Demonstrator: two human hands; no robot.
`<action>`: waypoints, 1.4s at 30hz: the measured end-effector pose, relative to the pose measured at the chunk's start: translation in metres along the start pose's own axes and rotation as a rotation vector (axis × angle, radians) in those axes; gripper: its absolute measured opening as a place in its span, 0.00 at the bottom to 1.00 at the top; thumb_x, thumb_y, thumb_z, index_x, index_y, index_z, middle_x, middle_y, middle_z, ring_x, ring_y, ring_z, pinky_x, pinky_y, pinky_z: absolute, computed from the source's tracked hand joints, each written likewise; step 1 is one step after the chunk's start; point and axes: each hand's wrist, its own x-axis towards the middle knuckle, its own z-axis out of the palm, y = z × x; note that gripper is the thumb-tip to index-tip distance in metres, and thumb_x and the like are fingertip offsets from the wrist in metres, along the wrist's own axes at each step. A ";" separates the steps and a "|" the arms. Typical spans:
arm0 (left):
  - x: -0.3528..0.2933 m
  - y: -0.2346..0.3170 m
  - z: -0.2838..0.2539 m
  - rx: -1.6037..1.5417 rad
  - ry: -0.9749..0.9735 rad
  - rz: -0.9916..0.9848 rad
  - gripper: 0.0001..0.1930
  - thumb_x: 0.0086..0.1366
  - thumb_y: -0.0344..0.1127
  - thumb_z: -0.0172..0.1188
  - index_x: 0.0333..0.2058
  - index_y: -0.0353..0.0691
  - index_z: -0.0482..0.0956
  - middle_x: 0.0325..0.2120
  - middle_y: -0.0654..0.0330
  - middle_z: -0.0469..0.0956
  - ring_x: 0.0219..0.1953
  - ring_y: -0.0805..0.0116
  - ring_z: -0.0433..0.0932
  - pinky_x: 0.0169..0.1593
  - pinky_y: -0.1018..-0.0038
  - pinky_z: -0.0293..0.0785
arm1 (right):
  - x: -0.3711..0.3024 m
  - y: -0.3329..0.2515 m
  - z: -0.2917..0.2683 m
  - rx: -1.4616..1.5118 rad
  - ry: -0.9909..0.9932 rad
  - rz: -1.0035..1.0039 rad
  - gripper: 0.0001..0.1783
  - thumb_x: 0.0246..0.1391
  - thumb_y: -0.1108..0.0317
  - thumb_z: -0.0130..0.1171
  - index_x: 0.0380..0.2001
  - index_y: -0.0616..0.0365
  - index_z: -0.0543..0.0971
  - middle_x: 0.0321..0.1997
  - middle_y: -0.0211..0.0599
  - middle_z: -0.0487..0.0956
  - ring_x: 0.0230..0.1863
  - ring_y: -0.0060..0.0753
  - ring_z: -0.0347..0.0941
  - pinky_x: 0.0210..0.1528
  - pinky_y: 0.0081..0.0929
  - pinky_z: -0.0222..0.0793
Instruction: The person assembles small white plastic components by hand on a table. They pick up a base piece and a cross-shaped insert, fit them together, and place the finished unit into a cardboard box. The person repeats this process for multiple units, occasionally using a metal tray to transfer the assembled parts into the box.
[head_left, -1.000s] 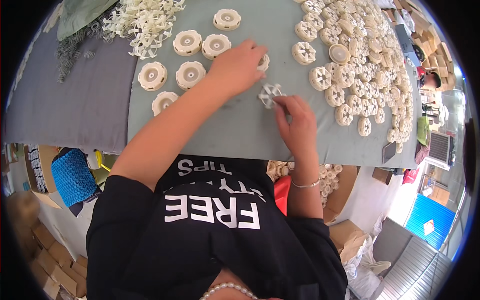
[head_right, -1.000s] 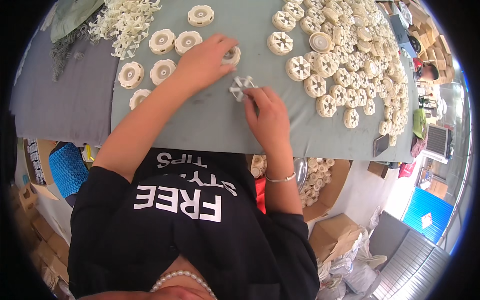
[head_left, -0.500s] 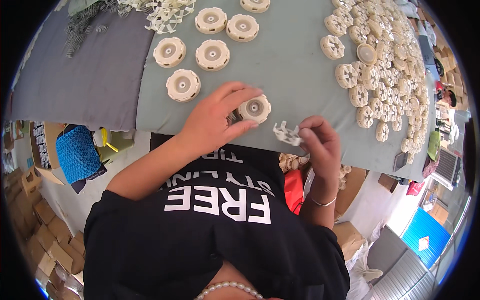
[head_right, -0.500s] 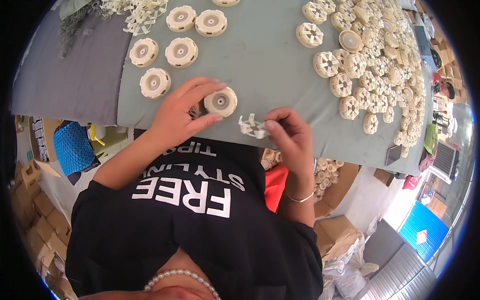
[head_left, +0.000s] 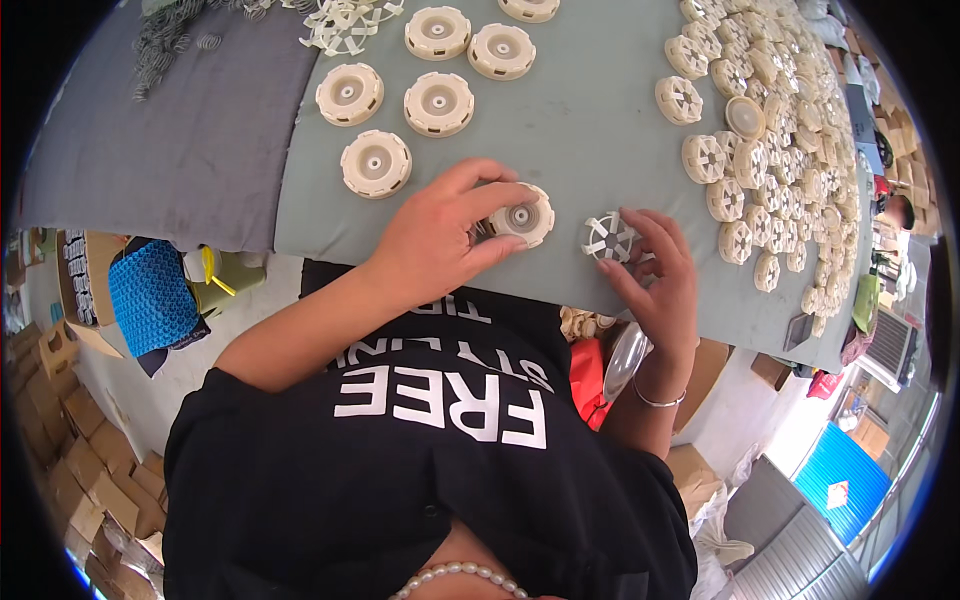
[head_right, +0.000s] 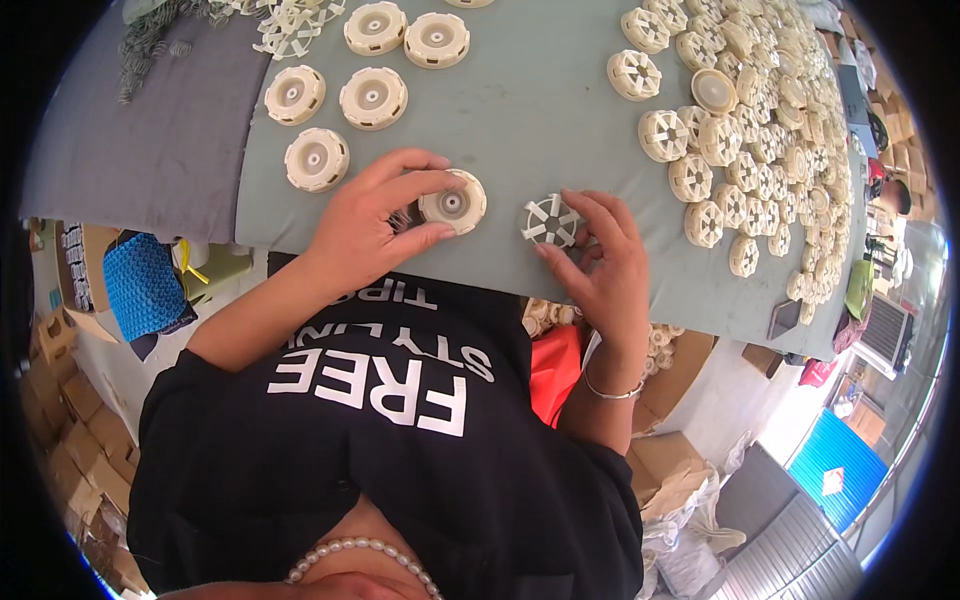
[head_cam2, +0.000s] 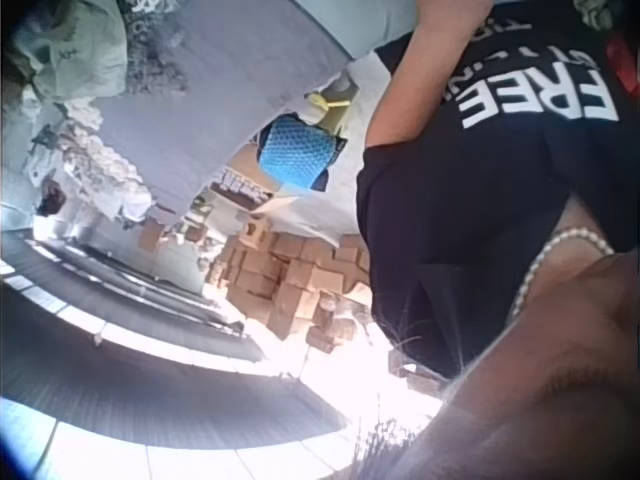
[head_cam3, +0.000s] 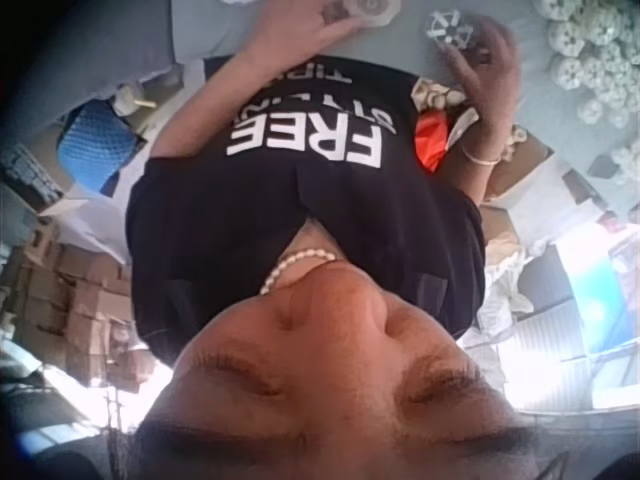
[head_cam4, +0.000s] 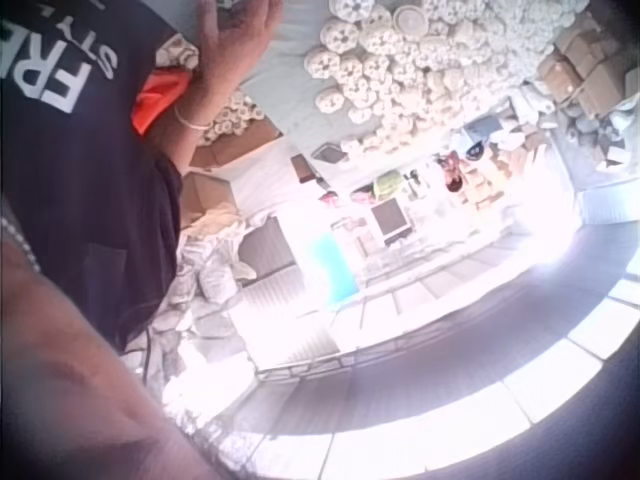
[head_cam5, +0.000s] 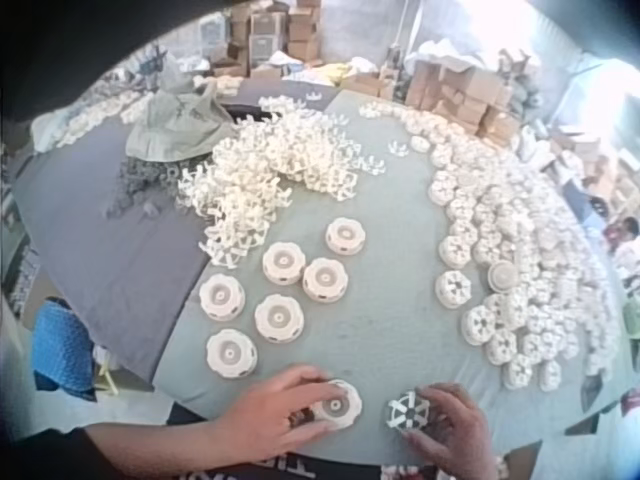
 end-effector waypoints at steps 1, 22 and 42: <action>0.000 0.000 0.000 0.001 0.003 0.004 0.26 0.59 0.38 0.75 0.56 0.45 0.82 0.55 0.60 0.78 0.36 0.69 0.78 0.41 0.73 0.77 | 0.000 -0.001 0.000 0.006 -0.003 0.011 0.34 0.42 0.72 0.77 0.58 0.57 0.82 0.56 0.36 0.78 0.37 0.23 0.74 0.34 0.21 0.77; 0.005 -0.005 -0.007 -0.033 -0.049 -0.133 0.25 0.68 0.38 0.66 0.61 0.39 0.79 0.29 0.58 0.80 0.29 0.67 0.77 0.39 0.69 0.76 | 0.016 -0.062 0.063 -0.109 -0.027 -0.168 0.31 0.49 0.68 0.75 0.59 0.59 0.80 0.54 0.41 0.77 0.44 0.44 0.80 0.44 0.36 0.79; -0.014 0.009 -0.047 -0.983 -0.076 -0.434 0.41 0.79 0.69 0.30 0.71 0.39 0.63 0.44 0.63 0.73 0.30 0.78 0.67 0.30 0.80 0.62 | 0.055 -0.106 0.088 0.234 -0.121 -0.495 0.21 0.47 0.69 0.75 0.47 0.55 0.84 0.51 0.39 0.84 0.55 0.46 0.77 0.61 0.45 0.70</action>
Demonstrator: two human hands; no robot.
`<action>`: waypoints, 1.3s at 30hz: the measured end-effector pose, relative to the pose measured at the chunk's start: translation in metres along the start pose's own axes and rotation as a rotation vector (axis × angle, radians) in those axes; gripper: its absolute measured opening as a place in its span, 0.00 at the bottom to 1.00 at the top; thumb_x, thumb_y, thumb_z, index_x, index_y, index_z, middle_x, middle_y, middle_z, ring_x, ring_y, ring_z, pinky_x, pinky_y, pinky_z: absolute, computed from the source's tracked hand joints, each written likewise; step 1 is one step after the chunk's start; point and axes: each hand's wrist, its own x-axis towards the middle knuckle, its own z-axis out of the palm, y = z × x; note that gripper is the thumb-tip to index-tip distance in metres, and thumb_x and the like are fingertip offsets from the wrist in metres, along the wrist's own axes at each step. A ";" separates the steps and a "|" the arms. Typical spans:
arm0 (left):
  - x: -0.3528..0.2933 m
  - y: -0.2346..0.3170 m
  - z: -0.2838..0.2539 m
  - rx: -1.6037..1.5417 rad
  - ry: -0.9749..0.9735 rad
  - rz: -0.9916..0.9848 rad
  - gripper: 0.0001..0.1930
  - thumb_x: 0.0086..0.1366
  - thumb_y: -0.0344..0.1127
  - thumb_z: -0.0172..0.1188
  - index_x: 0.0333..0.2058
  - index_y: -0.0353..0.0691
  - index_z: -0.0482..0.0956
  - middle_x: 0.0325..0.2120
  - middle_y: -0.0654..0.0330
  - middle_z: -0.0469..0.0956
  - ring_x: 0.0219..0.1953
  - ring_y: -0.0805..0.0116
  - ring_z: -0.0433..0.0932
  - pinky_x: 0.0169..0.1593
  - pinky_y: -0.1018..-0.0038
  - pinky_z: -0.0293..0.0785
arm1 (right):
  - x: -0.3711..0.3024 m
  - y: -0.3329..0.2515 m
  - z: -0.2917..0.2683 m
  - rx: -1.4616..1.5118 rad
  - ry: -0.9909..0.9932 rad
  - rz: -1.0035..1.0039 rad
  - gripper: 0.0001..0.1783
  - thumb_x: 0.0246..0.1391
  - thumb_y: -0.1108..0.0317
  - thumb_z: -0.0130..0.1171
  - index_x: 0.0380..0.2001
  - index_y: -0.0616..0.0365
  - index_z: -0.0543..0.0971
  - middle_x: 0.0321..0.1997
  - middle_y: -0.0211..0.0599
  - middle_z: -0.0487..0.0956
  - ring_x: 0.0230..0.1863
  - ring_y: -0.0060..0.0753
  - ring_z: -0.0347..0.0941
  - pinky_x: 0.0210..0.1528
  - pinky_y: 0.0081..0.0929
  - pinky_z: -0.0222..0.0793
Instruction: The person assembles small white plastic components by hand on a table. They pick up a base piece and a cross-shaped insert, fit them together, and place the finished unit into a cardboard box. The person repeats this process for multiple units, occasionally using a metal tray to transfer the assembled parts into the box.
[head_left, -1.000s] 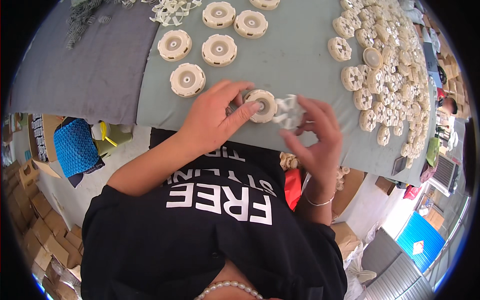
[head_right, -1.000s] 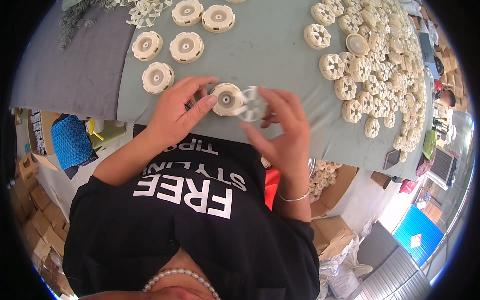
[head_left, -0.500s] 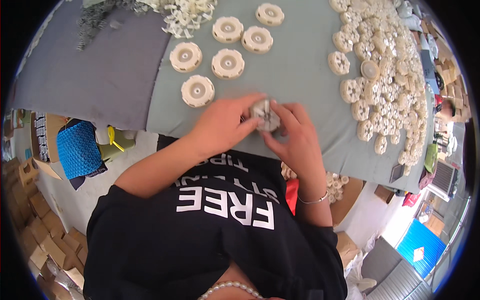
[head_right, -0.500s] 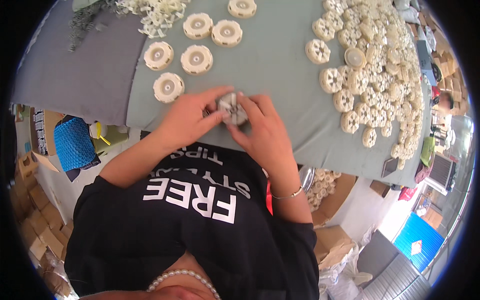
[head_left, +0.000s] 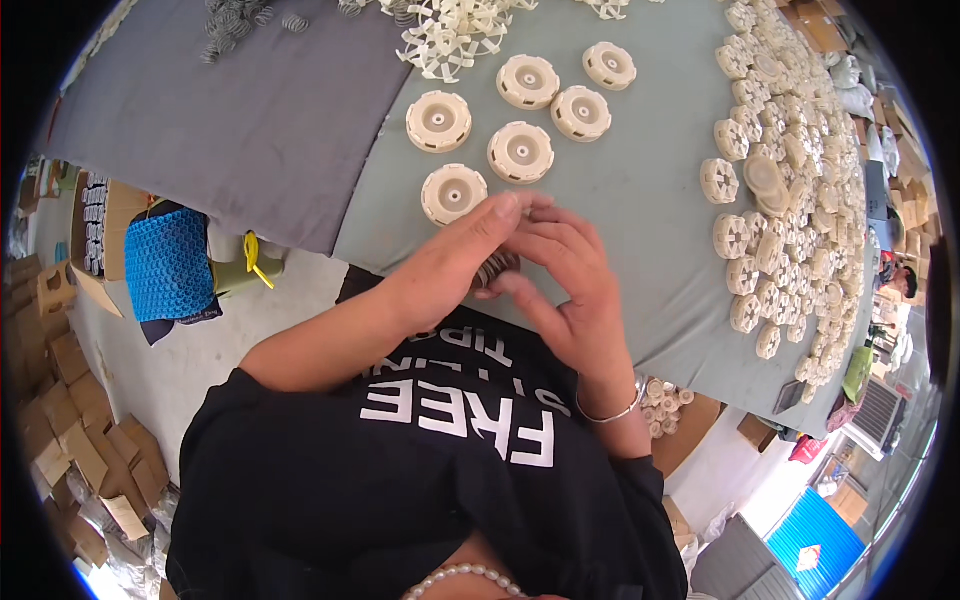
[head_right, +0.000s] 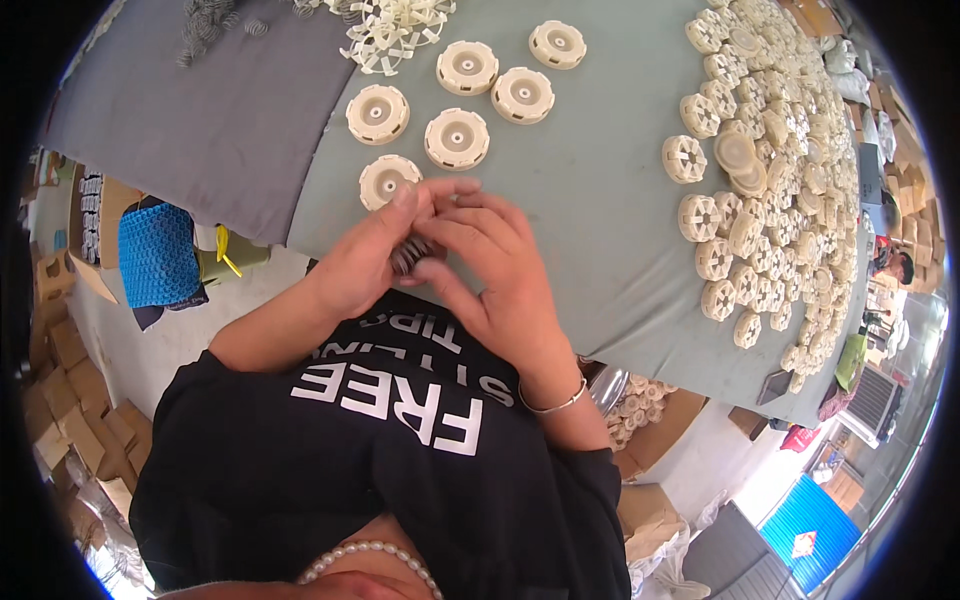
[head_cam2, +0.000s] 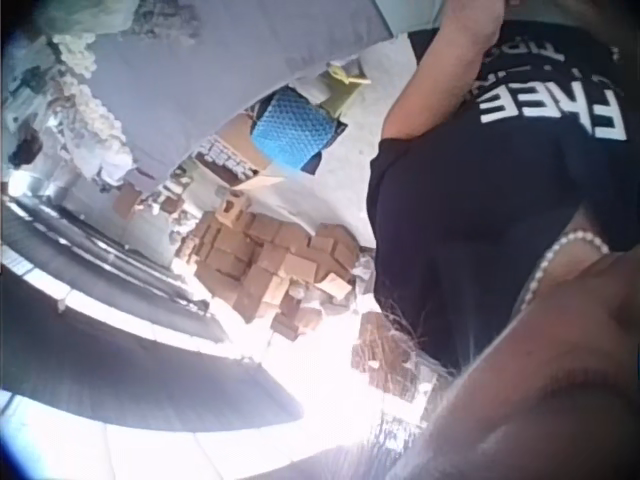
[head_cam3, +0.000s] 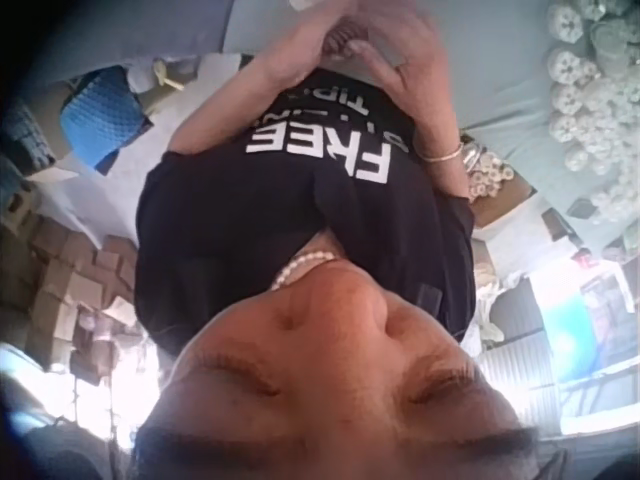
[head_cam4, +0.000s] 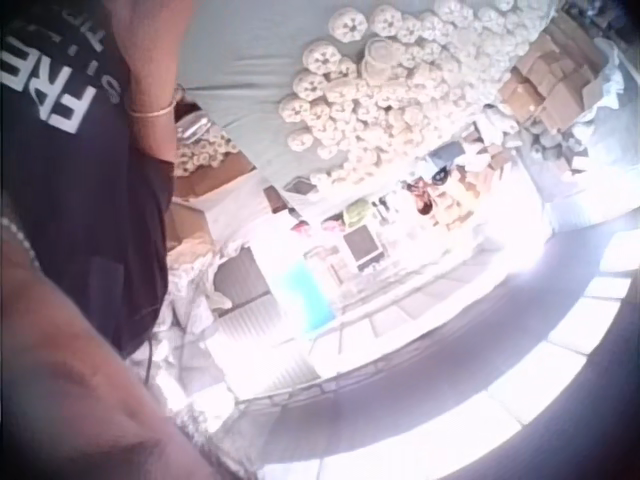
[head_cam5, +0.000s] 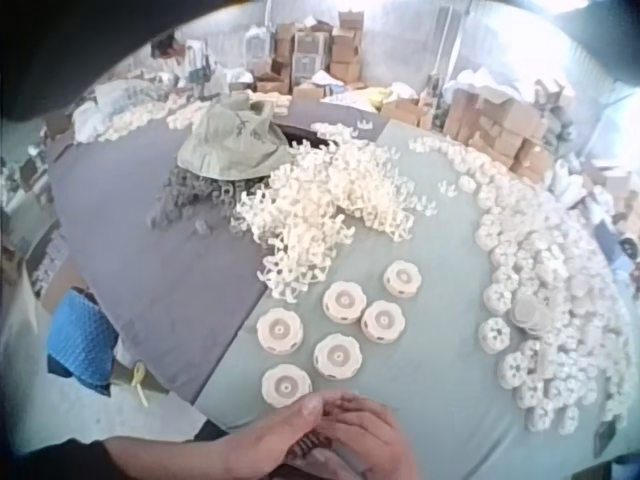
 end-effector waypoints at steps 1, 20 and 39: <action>0.000 0.000 -0.001 0.042 0.024 0.035 0.41 0.79 0.69 0.30 0.71 0.39 0.63 0.44 0.64 0.73 0.31 0.78 0.67 0.30 0.80 0.62 | -0.003 0.006 0.001 0.040 -0.006 0.030 0.21 0.47 0.70 0.75 0.46 0.55 0.84 0.50 0.38 0.84 0.55 0.47 0.77 0.62 0.46 0.69; 0.027 0.046 -0.028 -0.037 -0.111 -0.122 0.13 0.73 0.34 0.62 0.52 0.36 0.80 0.42 0.59 0.82 0.39 0.72 0.83 0.39 0.75 0.83 | 0.041 0.029 -0.066 0.156 0.464 0.053 0.19 0.48 0.83 0.75 0.44 0.64 0.81 0.42 0.39 0.81 0.39 0.30 0.82 0.43 0.24 0.81; 0.095 0.077 -0.062 0.346 0.201 0.406 0.18 0.60 0.20 0.72 0.50 0.32 0.83 0.44 0.57 0.84 0.40 0.72 0.84 0.43 0.75 0.84 | 0.121 0.071 -0.030 0.840 0.059 0.378 0.09 0.63 0.76 0.67 0.46 0.65 0.84 0.43 0.33 0.86 0.39 0.21 0.82 0.40 0.24 0.80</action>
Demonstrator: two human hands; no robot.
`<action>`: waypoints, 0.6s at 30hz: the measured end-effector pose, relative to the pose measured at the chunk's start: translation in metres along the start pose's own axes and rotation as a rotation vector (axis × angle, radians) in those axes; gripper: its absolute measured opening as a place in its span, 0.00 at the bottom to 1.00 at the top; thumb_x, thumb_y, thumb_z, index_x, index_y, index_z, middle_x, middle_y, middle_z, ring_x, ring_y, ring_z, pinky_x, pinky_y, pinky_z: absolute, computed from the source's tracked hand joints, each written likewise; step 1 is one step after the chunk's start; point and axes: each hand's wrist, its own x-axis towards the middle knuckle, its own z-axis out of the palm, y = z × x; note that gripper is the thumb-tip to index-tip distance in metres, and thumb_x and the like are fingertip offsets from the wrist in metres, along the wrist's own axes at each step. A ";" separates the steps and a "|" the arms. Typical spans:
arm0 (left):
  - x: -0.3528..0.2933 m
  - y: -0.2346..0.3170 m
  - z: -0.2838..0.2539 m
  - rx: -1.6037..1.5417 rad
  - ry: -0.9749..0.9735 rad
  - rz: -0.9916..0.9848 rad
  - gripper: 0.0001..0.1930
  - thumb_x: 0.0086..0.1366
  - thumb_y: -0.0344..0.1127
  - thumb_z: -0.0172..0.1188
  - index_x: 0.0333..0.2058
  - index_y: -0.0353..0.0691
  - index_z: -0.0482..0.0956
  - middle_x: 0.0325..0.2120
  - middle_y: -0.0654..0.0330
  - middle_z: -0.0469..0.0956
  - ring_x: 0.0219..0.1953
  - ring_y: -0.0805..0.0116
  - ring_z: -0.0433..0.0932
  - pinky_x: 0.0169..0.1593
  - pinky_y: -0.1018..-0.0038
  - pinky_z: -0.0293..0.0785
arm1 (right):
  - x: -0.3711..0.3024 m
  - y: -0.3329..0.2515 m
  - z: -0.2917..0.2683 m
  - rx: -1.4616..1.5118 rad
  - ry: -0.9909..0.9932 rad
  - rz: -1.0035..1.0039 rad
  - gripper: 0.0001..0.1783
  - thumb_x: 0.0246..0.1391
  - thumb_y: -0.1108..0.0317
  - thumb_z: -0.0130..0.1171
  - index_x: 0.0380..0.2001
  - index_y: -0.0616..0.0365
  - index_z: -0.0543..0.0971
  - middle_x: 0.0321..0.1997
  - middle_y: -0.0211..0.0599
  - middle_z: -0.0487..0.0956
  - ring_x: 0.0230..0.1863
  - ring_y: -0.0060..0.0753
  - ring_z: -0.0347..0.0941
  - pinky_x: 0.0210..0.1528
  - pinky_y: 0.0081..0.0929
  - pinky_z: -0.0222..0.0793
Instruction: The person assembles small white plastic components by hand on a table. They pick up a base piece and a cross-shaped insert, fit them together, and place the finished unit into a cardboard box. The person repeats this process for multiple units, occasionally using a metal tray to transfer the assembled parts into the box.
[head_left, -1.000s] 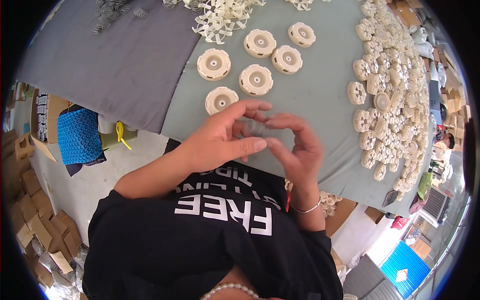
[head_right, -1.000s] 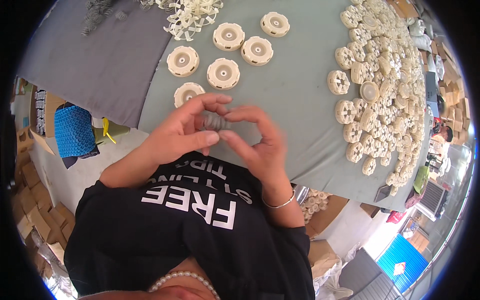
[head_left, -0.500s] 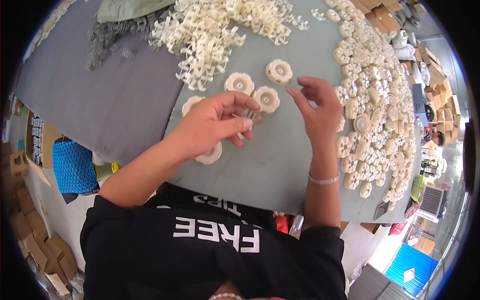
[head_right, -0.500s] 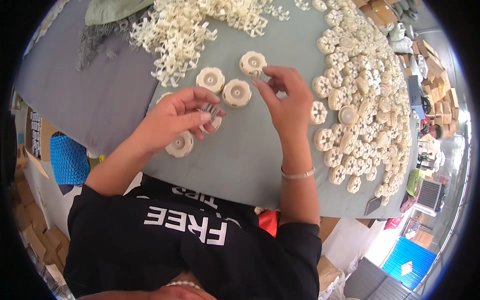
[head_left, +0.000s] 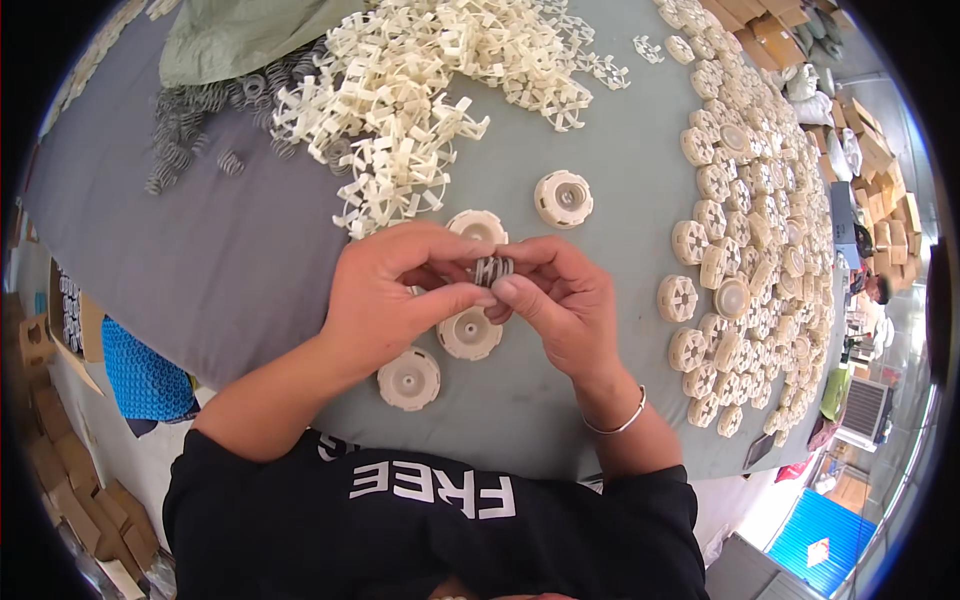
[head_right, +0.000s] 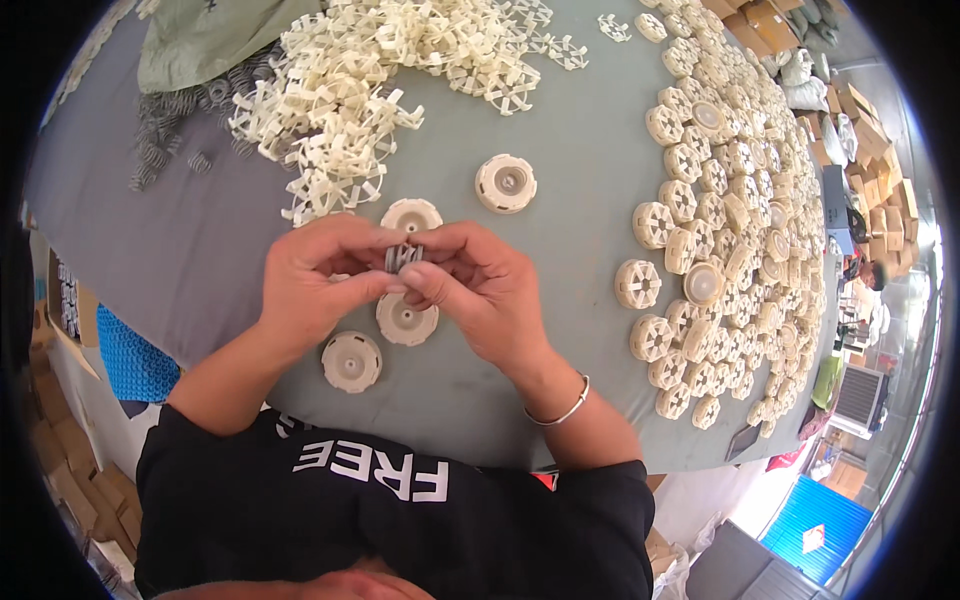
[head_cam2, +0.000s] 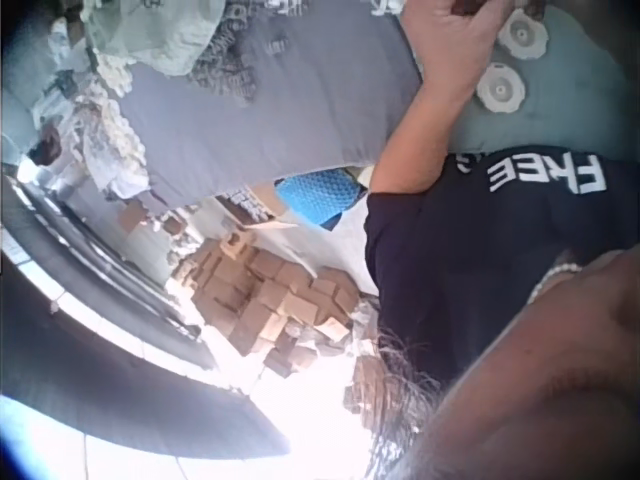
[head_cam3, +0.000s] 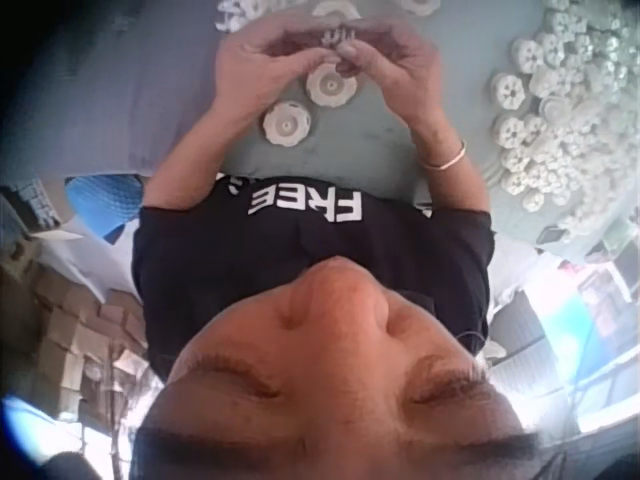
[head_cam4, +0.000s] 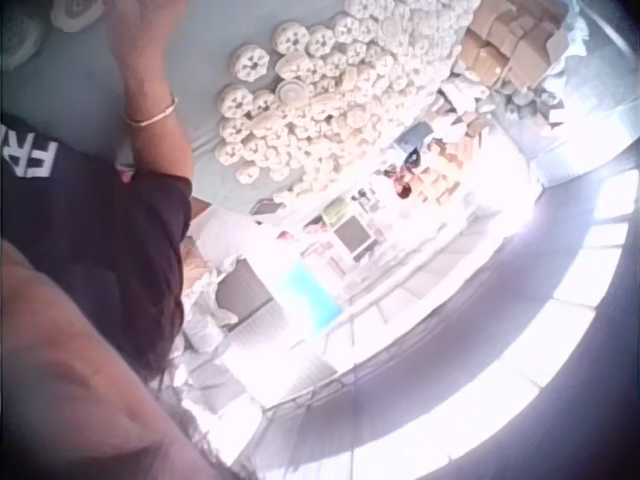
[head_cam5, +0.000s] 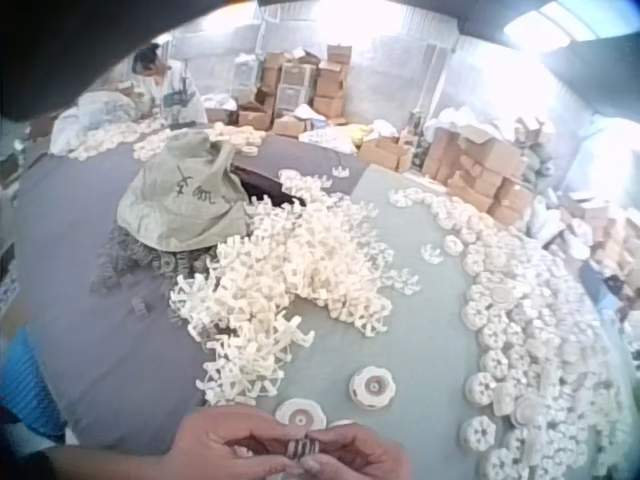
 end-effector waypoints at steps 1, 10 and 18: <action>0.001 0.000 -0.001 -0.080 0.001 -0.019 0.16 0.61 0.22 0.73 0.48 0.31 0.84 0.39 0.57 0.85 0.37 0.72 0.85 0.41 0.76 0.84 | 0.001 0.002 -0.002 0.006 0.000 -0.019 0.10 0.61 0.77 0.68 0.46 0.64 0.84 0.42 0.34 0.86 0.39 0.23 0.82 0.40 0.24 0.80; 0.014 0.012 -0.023 -0.394 -0.292 -0.604 0.10 0.68 0.36 0.71 0.40 0.35 0.85 0.28 0.59 0.85 0.27 0.75 0.84 0.27 0.79 0.79 | 0.019 -0.029 -0.039 -0.789 -0.202 -0.622 0.15 0.50 0.78 0.74 0.42 0.62 0.85 0.41 0.40 0.86 0.39 0.34 0.83 0.39 0.26 0.81; 0.010 0.000 -0.004 -0.003 -0.064 -0.155 0.14 0.63 0.31 0.74 0.45 0.35 0.83 0.31 0.62 0.83 0.28 0.75 0.82 0.31 0.78 0.79 | 0.007 -0.013 -0.011 -0.034 -0.095 0.093 0.11 0.61 0.77 0.69 0.44 0.63 0.79 0.44 0.30 0.81 0.45 0.20 0.78 0.47 0.23 0.77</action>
